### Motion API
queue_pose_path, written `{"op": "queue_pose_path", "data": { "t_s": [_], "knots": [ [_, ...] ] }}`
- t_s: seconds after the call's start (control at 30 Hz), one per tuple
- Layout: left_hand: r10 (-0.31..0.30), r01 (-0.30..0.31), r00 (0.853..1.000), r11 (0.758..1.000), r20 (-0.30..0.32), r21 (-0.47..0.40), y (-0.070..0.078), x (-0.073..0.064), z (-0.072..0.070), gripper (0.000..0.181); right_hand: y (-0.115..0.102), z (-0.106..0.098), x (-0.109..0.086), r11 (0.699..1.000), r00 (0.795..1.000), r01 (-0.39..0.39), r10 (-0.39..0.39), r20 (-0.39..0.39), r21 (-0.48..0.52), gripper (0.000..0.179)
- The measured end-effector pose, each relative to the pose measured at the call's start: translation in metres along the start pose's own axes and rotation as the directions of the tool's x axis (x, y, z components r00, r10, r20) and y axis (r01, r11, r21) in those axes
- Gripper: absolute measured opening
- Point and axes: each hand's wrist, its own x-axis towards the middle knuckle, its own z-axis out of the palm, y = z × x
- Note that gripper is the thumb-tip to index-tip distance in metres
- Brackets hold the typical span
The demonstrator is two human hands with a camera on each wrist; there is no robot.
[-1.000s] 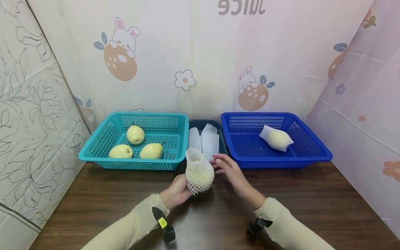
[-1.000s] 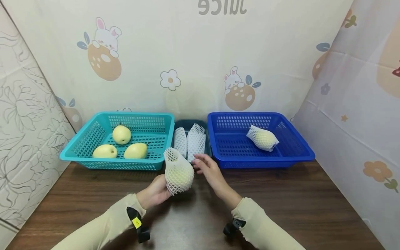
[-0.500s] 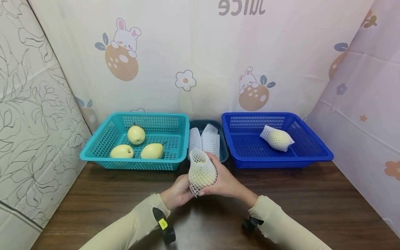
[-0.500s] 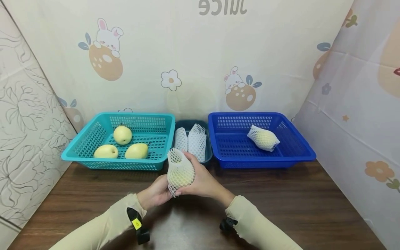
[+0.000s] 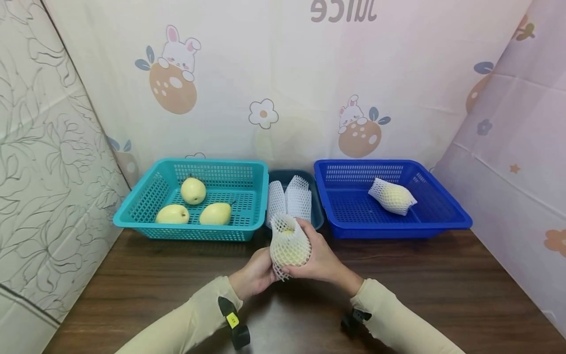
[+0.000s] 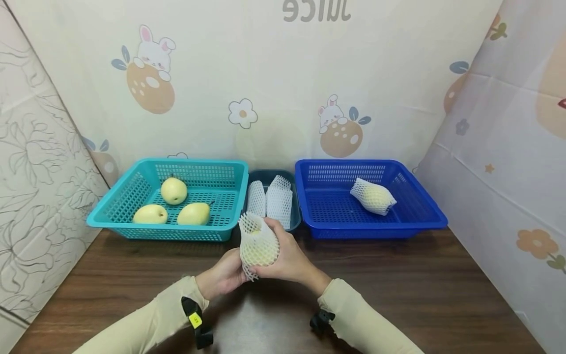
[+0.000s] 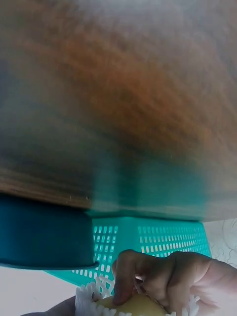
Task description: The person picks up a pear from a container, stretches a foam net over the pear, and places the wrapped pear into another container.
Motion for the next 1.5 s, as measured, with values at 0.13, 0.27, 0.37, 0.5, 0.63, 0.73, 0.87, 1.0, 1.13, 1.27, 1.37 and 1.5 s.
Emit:
{"op": "queue_pose_path", "data": {
  "t_s": [0.13, 0.27, 0.37, 0.5, 0.63, 0.73, 0.87, 1.0, 1.13, 1.27, 1.37, 1.5],
  "knots": [
    [0.005, -0.003, 1.000, 0.998, -0.019, 0.063, 0.004, 0.000, 0.001, 0.040, -0.003, -0.004, 0.004, 1.000, 1.000, 0.017, -0.017, 0.003, 0.001, 0.090],
    [0.014, -0.013, 1.000, 0.990, -0.011, 0.141, 0.010, -0.002, 0.001, 0.039, 0.004, -0.010, 0.008, 1.000, 1.000, 0.008, -0.008, -0.003, 0.024, 0.092],
    [0.021, -0.021, 1.000, 0.977, 0.001, 0.213, 0.016, -0.005, 0.000, 0.038, 0.012, -0.018, 0.013, 1.000, 1.000, 0.004, -0.003, -0.012, 0.027, 0.095],
    [0.057, -0.061, 0.998, 0.949, 0.021, 0.308, 0.025, -0.009, -0.002, 0.032, 0.010, -0.039, 0.023, 1.000, 1.000, -0.010, 0.010, -0.025, 0.003, 0.098],
    [0.154, -0.148, 0.988, 0.899, 0.019, 0.411, 0.037, -0.012, -0.003, 0.020, 0.004, -0.066, 0.035, 0.998, 0.997, -0.053, 0.052, -0.054, -0.026, 0.095],
    [0.252, -0.226, 0.968, 0.844, 0.011, 0.486, 0.048, -0.012, -0.003, 0.015, 0.000, -0.087, 0.044, 0.993, 0.992, -0.110, 0.107, -0.073, -0.042, 0.092],
    [0.343, -0.280, 0.939, 0.781, -0.010, 0.558, 0.066, -0.014, -0.006, 0.018, -0.003, -0.115, 0.054, 0.979, 0.982, -0.173, 0.163, -0.094, -0.111, 0.089],
    [0.389, -0.303, 0.921, 0.712, 0.003, 0.633, 0.082, -0.020, -0.016, 0.023, -0.003, -0.143, 0.064, 0.933, 0.966, -0.251, 0.226, -0.122, -0.256, 0.087],
    [0.477, -0.333, 0.872, 0.406, 0.114, 0.851, 0.092, -0.024, -0.029, 0.024, 0.001, -0.169, 0.076, 0.872, 0.948, -0.319, 0.291, -0.132, -0.371, 0.088],
    [0.515, -0.196, 0.836, -0.047, 0.192, 0.980, 0.094, -0.024, -0.044, 0.034, 0.012, -0.192, 0.086, 0.825, 0.933, -0.357, 0.339, -0.122, -0.438, 0.090],
    [0.480, -0.106, 0.854, -0.213, 0.199, 0.971, 0.091, -0.022, -0.052, 0.043, 0.023, -0.205, 0.094, 0.815, 0.930, -0.358, 0.354, -0.098, -0.456, 0.089],
    [0.430, -0.060, 0.883, -0.300, 0.191, 0.952, 0.085, -0.022, -0.059, 0.049, 0.040, -0.213, 0.102, 0.810, 0.924, -0.357, 0.379, -0.050, -0.465, 0.089]
  ]
}}
